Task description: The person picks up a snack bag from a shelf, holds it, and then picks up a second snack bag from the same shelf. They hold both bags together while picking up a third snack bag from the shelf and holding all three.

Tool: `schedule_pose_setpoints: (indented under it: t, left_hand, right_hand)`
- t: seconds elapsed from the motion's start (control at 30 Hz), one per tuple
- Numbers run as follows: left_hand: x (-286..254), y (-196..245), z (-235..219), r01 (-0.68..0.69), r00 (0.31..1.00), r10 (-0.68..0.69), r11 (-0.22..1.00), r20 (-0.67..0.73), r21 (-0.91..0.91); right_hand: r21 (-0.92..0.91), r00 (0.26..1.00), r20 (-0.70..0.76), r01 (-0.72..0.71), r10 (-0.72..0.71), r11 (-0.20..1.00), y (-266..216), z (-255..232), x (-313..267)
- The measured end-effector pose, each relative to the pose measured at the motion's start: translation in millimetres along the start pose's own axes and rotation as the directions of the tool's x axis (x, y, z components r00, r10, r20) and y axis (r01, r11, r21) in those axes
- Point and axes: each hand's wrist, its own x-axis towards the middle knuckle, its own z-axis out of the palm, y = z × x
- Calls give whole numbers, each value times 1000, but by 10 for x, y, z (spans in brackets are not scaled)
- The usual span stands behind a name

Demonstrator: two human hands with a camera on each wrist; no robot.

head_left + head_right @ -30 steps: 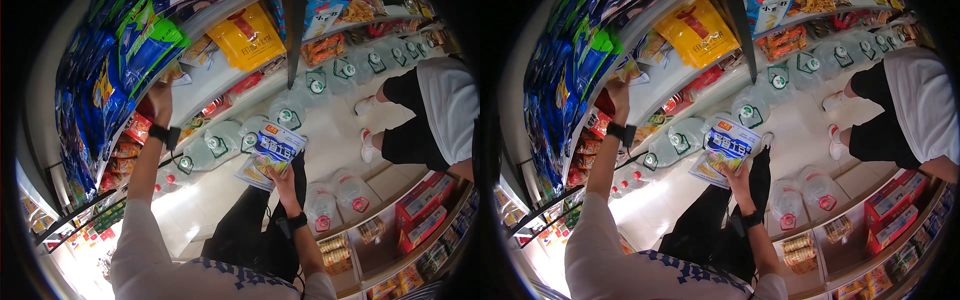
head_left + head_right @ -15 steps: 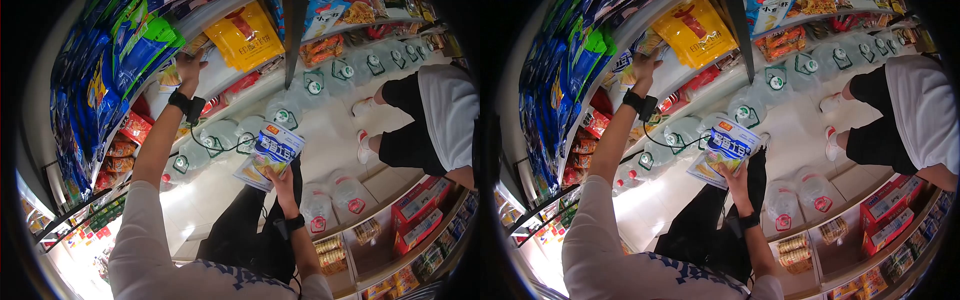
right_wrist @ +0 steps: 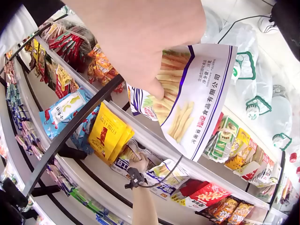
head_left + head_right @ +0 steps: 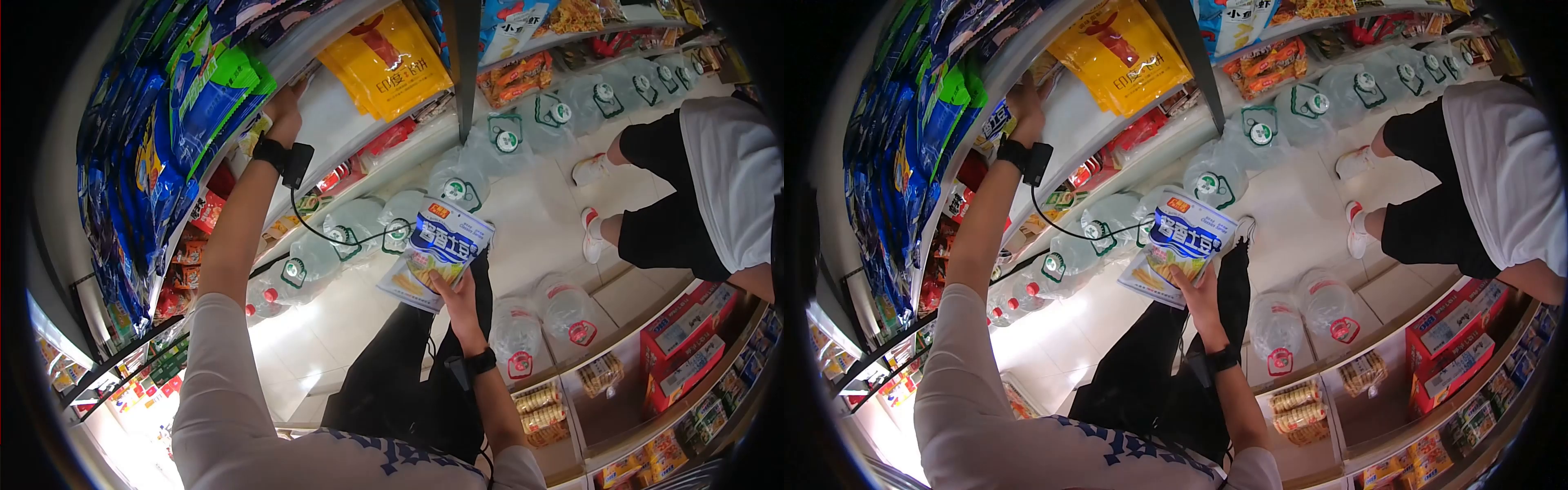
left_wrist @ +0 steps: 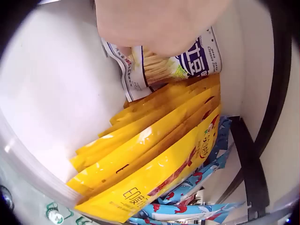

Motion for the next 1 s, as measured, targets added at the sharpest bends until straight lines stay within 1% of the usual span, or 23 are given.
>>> schedule_pose_setpoints:
  t: [0.03, 0.07, 0.13, 0.17, 0.2, 0.23, 0.27, 0.3, 0.33, 0.37, 0.4, 0.43, 0.47, 0.5, 0.57, 0.6, 0.67, 0.73, 0.77, 0.83, 0.9, 0.93, 1.0]
  left_hand:
    - [1, 123, -108, 2, 997, -10, 994, 71, 112]
    - [30, 280, -292, -125, 981, 50, 903, 188, 412]
    - [26, 234, -364, -377, 915, 182, 704, 361, 601]
    - [41, 126, -423, -480, 870, 291, 684, 398, 549]
    - [28, 167, -465, -331, 920, 233, 892, 314, 309]
    - [15, 211, -508, -178, 959, 172, 984, 226, 7]
    - [-48, 580, -562, 237, 969, -158, 806, 189, -543]
    - [-57, 795, -603, 448, 843, -423, 210, 333, -869]
    - [-214, 757, -774, 453, 892, -254, 490, 375, -745]
    - [-371, 721, -946, 328, 911, -76, 730, 405, -600]
    - [-540, 1001, -1230, 325, 916, -204, 883, 346, -339]
    - [-706, 813, -1283, 29, 993, 4, 962, 120, -271]
    - [-821, 805, -1522, 217, 969, -163, 922, 188, -320]
    - [-803, 711, -1604, 90, 994, -79, 984, 73, -152]
    - [-853, 366, -1726, -108, 985, 136, 967, -110, 231]
    - [-868, 100, -1668, -33, 995, 64, 927, -72, 373]
    - [-782, -185, -1583, 186, 975, -174, 979, 140, -80]
    - [-728, -506, -1481, 464, 866, -325, 807, 380, -365]
    - [-727, -647, -1440, 467, 863, -343, 821, 371, -329]
    - [-672, -443, -1525, 483, 851, -384, 840, 357, -246]
    - [-699, -487, -1580, 602, 784, -464, 731, 413, -320]
    - [-696, -505, -1583, 652, 749, -494, 668, 441, -359]
    - [-738, -555, -1614, 567, 824, -455, 687, 338, -455]
  right_hand:
    - [6, 1000, 0, 1, -1, 1000, 0, -8, 6]
    - [11, 1000, -1, 1, -1, 1000, 3, -11, 8]
    - [4, 1000, -7, 1, -1, 1000, 27, -37, 8]
    - [-10, 1000, -9, 0, 0, 1000, 44, -53, 18]
    - [-21, 1000, -8, -1, 1, 1000, 54, -57, 29]
    - [-20, 1000, -8, 0, 0, 1000, 54, -49, 30]
    - [-18, 1000, -7, 3, -3, 1000, 44, -40, 29]
    - [-14, 1000, -6, 8, -8, 1000, 27, -30, 36]
    - [-7, 1000, -9, 5, -5, 1000, 7, -15, 33]
    - [1, 1000, -13, 1, -1, 1000, -13, -2, 23]
    - [10, 1000, -18, -1, 1, 1000, -29, 7, 31]
    - [-1, 1000, -4, 2, -2, 1000, -38, -5, 44]
    - [-12, 1000, 8, 3, -3, 1000, -42, -23, 55]
    - [-22, 1000, 18, 5, -5, 1000, -38, -25, 62]
    - [-25, 1000, 10, -12, 12, 1000, -68, -17, 62]
    - [-28, 1000, 7, -18, 18, 999, -92, -8, 82]
    - [-40, 999, 32, -27, 28, 999, -124, -12, 114]
    - [-55, 996, 81, -28, 32, 998, -110, 13, 105]
    - [-63, 992, 120, -16, 24, 998, -97, 45, 132]
    - [-91, 974, 226, -3, 23, 996, -137, 171, 173]
    - [-125, 934, 356, 1, 44, 992, -250, 357, 302]
    - [-223, 907, 420, 79, 23, 972, -283, 423, 384]
    - [-283, 900, 436, 118, 18, 952, -378, 589, 476]
